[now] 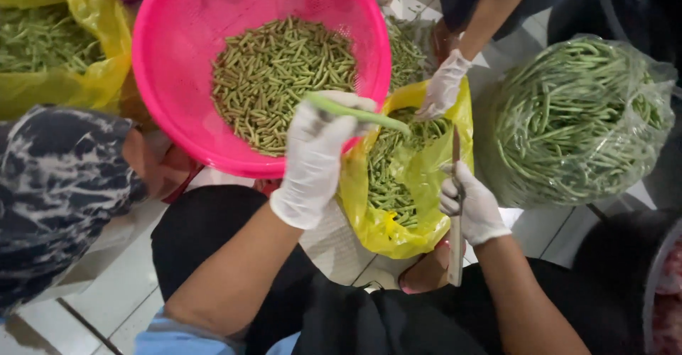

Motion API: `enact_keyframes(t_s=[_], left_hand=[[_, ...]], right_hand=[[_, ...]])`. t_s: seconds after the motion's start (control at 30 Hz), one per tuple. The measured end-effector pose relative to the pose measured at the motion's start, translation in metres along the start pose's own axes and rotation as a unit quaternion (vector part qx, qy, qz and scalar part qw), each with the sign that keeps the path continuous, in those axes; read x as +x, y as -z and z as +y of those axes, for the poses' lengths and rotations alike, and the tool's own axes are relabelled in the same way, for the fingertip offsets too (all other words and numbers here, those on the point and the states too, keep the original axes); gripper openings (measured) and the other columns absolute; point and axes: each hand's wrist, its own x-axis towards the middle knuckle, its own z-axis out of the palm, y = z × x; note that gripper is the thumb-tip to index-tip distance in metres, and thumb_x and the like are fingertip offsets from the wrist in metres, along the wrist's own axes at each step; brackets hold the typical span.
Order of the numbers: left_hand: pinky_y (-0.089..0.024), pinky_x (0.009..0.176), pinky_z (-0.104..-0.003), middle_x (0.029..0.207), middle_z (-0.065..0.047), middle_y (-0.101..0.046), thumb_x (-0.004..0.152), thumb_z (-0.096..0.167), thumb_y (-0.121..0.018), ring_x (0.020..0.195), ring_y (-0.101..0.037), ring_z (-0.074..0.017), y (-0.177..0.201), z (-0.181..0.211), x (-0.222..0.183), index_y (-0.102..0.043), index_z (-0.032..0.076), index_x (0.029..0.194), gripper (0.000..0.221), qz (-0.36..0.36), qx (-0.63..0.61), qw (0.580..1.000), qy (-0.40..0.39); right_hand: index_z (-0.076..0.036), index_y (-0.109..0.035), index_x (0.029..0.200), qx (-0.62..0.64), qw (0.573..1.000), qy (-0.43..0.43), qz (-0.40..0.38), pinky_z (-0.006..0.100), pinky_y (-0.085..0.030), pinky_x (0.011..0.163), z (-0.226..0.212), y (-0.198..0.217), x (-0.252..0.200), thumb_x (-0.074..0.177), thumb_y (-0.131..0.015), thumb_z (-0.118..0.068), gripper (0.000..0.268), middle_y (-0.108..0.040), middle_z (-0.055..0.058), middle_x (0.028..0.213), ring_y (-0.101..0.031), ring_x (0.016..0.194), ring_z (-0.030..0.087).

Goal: Trimming the ends and cutting green beans into smaller segments using a knife while wearing gloves.

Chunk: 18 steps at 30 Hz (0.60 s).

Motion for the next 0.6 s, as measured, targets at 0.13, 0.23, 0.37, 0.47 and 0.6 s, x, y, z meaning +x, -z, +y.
enact_keyframes(t_s=[0.13,0.23,0.37,0.47,0.6], left_hand=[[-0.059,0.075,-0.029,0.101,-0.020,-0.067,0.082,0.006,-0.059,0.086,-0.069,-0.0239,0.024,-0.011,0.000,-0.056,0.001,0.099,0.017,0.017,-0.039,0.997,0.058],[-0.058,0.075,-0.033,0.102,-0.022,-0.066,0.080,0.003,-0.058,0.088,-0.069,-0.0283,0.026,-0.027,-0.007,-0.055,0.001,0.098,0.018,0.033,-0.047,0.992,0.110],[-0.057,0.072,-0.030,0.099,-0.025,-0.066,0.078,-0.004,-0.052,0.088,-0.069,-0.0308,0.023,-0.046,-0.023,-0.056,0.000,0.092,0.015,0.025,-0.054,0.983,0.176],[-0.056,0.072,-0.029,0.099,-0.026,-0.067,0.078,-0.006,-0.050,0.090,-0.068,-0.0313,0.024,-0.059,-0.031,-0.056,0.000,0.091,0.015,0.009,-0.044,0.979,0.197],[-0.057,0.071,-0.028,0.098,-0.027,-0.067,0.075,-0.009,-0.046,0.089,-0.068,-0.0306,0.025,-0.054,-0.034,-0.054,-0.002,0.089,0.017,-0.003,-0.019,0.977,0.211]], right_hand=[[-0.016,-0.056,0.098,-0.073,0.994,-0.003,0.084,0.017,-0.022,0.034,0.023,0.015,0.019,0.097,-0.047,-0.038,0.025,-0.038,-0.001,0.053,-0.030,0.033,0.007],[-0.014,-0.055,0.097,-0.105,0.993,0.021,0.058,0.020,-0.022,0.034,0.019,-0.002,0.006,0.097,-0.047,-0.035,0.023,-0.043,0.003,0.054,-0.032,0.034,0.010],[-0.010,-0.050,0.126,0.043,0.992,0.056,-0.103,0.019,-0.024,0.035,-0.007,-0.052,-0.034,0.094,-0.043,-0.037,0.043,-0.037,0.000,0.051,-0.031,0.032,0.006],[-0.007,-0.052,0.101,0.137,0.970,0.034,-0.198,0.021,-0.024,0.039,-0.003,-0.046,-0.036,0.094,-0.042,-0.045,0.040,-0.032,-0.003,0.051,-0.029,0.034,0.006],[-0.006,-0.054,0.083,0.192,0.954,0.017,-0.230,0.022,-0.025,0.040,-0.005,-0.047,-0.035,0.096,-0.043,-0.041,0.039,-0.028,-0.005,0.055,-0.028,0.036,0.006]])
